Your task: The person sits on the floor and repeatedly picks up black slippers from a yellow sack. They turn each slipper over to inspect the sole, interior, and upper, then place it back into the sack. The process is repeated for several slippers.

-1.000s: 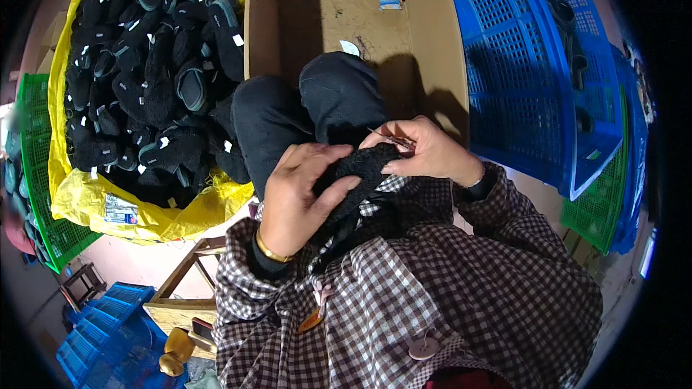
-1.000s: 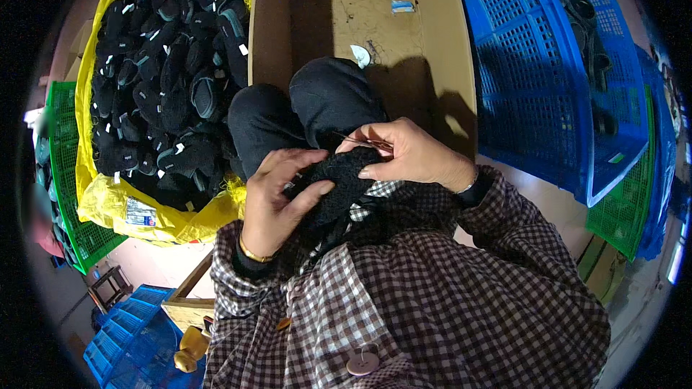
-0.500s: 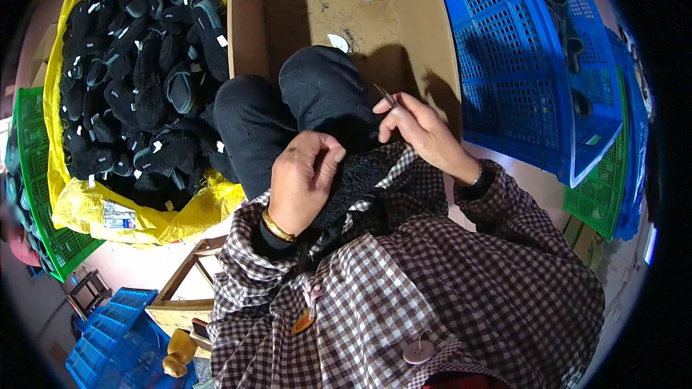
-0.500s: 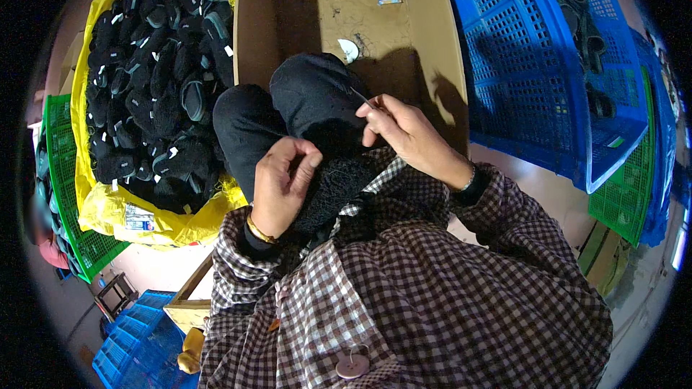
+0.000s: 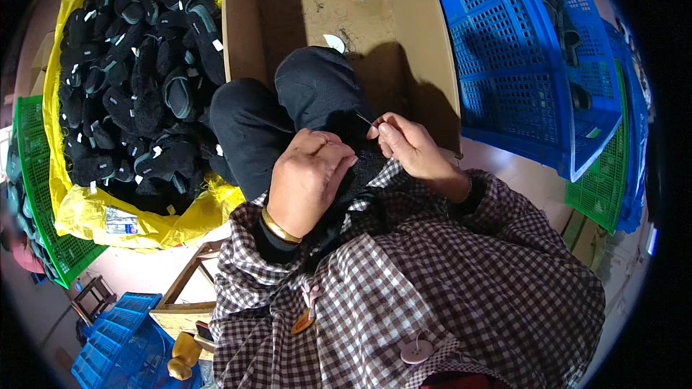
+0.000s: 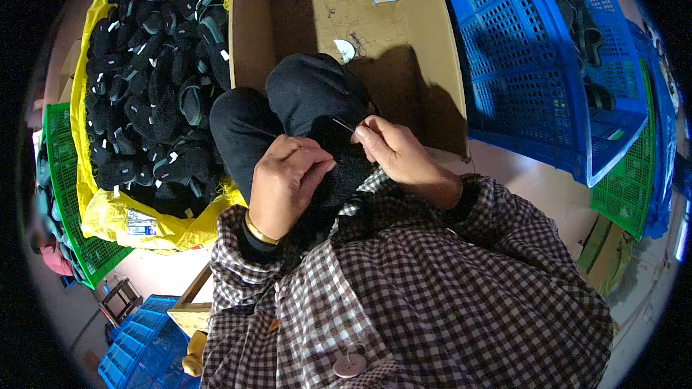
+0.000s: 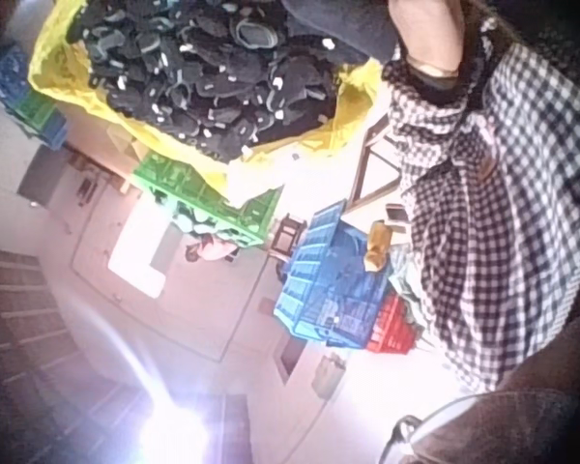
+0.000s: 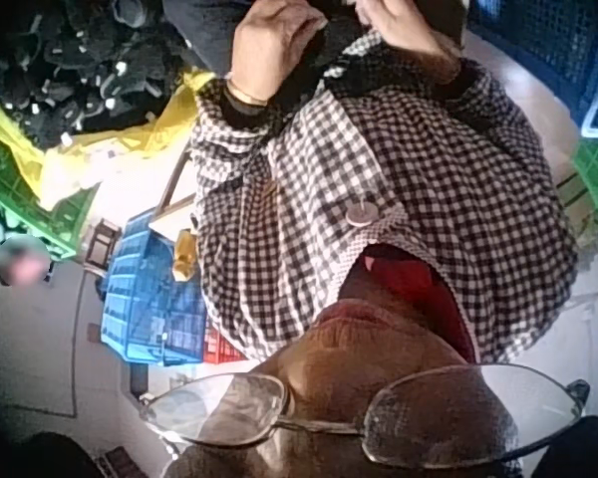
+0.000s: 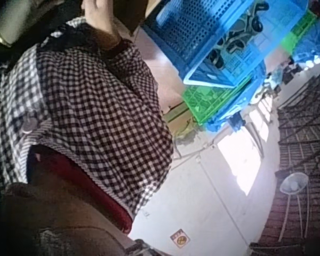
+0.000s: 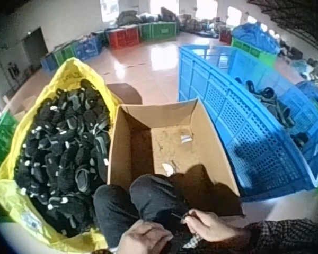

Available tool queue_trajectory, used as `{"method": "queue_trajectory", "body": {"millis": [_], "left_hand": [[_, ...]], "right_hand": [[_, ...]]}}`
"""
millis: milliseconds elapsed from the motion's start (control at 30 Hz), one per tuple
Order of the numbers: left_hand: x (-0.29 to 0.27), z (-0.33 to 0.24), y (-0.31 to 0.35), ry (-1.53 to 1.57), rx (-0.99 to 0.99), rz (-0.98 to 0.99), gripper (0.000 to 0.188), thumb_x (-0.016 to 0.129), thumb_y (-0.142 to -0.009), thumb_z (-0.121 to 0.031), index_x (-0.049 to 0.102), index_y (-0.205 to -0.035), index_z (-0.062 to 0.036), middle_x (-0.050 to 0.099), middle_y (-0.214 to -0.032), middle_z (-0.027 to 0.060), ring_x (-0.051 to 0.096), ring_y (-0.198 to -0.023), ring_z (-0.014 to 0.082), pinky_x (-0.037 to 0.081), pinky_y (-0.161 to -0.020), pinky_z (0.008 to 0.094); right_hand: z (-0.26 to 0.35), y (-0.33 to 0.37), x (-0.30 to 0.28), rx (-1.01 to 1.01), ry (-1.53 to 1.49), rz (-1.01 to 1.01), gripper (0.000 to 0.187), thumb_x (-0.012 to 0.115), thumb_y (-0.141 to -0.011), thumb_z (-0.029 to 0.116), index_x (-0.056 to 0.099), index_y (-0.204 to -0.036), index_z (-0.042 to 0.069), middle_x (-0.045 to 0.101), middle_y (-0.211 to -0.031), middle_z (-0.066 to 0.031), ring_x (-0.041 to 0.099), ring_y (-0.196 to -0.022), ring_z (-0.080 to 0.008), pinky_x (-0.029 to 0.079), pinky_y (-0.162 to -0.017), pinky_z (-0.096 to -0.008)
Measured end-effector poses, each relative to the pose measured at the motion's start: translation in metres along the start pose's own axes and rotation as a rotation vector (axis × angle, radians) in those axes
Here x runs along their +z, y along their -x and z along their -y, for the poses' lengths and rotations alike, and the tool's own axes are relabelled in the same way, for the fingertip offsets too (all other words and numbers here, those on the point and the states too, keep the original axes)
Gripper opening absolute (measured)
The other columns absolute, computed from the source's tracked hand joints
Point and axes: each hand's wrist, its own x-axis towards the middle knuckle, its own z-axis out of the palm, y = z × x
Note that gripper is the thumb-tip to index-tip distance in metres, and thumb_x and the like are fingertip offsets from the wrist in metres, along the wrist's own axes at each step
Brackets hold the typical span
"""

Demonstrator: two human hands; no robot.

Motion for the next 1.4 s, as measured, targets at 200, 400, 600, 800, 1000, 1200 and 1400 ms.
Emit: {"method": "queue_trajectory", "body": {"millis": [200, 400, 600, 800, 1000, 1200, 1400], "left_hand": [[-0.007, 0.006, 0.002, 0.351, -0.368, 0.004, 0.01, 0.068, -0.085, -0.007, 0.061, -0.086, 0.0001, 0.062, -0.083, 0.0035, 0.056, -0.078, 0.0117, 0.045, -0.072, 0.0249], [-0.004, 0.021, 0.007, 0.763, -0.507, 0.004, 0.008, 0.064, -0.09, -0.008, 0.061, -0.091, -0.0013, 0.059, -0.087, -0.0029, 0.05, -0.08, 0.0046, 0.041, -0.075, 0.0197], [-0.003, 0.023, 0.007, 0.826, -0.482, -0.022, 0.006, 0.064, -0.089, -0.007, 0.062, -0.091, -0.0014, 0.061, -0.09, -0.0014, 0.052, -0.081, 0.0052, 0.042, -0.077, 0.0209], [-0.001, 0.023, 0.006, 0.826, -0.44, -0.123, 0.005, 0.065, -0.089, -0.007, 0.062, -0.09, -0.0025, 0.061, -0.087, -0.0017, 0.052, -0.08, 0.0048, 0.043, -0.074, 0.0199], [-0.008, 0.03, 0.007, 0.873, -0.617, -0.229, 0.027, 0.05, -0.099, -0.023, 0.06, -0.112, -0.002, 0.064, -0.104, 0.007, 0.056, -0.089, 0.0114, 0.044, -0.082, 0.0248], [-0.025, 0.015, 0.022, 0.391, -0.305, 0.151, 0.085, 0.071, -0.082, -0.039, 0.027, -0.144, 0.0006, 0.059, -0.12, 0.0197, 0.06, -0.105, 0.025, 0.047, -0.089, 0.0336], [-0.026, 0.018, 0.03, 0.34, -0.388, 0.098, 0.08, 0.083, -0.07, -0.028, 0.044, -0.132, 0.0028, 0.063, -0.113, 0.0181, 0.063, -0.102, 0.0247, 0.05, -0.088, 0.0318]], "right_hand": [[0.033, 0.003, -0.019, -0.18, 0.487, 0.024, 0.016, 0.055, -0.094, 0.018, 0.055, -0.096, 0.002, 0.054, -0.068, -0.006, 0.051, -0.06, -0.0145, 0.041, -0.056, -0.0283], [0.056, 0.002, -0.019, -0.252, 0.799, 0.168, 0.029, 0.063, -0.087, 0.032, 0.056, -0.087, 0.004, 0.063, -0.072, -0.0133, 0.063, -0.064, -0.029, 0.046, -0.054, -0.0375], [0.066, -0.008, -0.01, -0.308, 0.995, 0.214, 0.038, 0.059, -0.087, 0.044, 0.055, -0.078, 0.007, 0.06, -0.061, -0.0115, 0.061, -0.056, -0.0321, 0.045, -0.05, -0.0423], [0.073, -0.015, -0.004, -0.339, 1.077, 0.241, 0.036, 0.059, -0.088, 0.041, 0.057, -0.078, 0.007, 0.061, -0.062, -0.0109, 0.061, -0.056, -0.0308, 0.045, -0.05, -0.0399], [0.035, -0.008, -0.01, -0.082, 0.465, -0.039, 0.036, 0.067, -0.085, 0.036, 0.056, -0.098, 0.004, 0.061, -0.071, -0.0139, 0.062, -0.062, -0.0243, 0.046, -0.056, -0.0348], [0.02, 0.01, 0.005, -0.009, 0.215, 0.102, 0.049, 0.074, -0.08, 0.035, 0.055, -0.107, -0.001, 0.063, -0.091, -0.0104, 0.06, -0.082, -0.0163, 0.049, -0.072, -0.0314], [0.047, -0.013, 0.032, -0.116, -0.019, -0.068, 0.026, 0.063, -0.09, 0.022, 0.055, -0.1, 0.0, 0.06, -0.087, -0.0029, 0.054, -0.079, -0.009, 0.046, -0.07, -0.0257]]}}
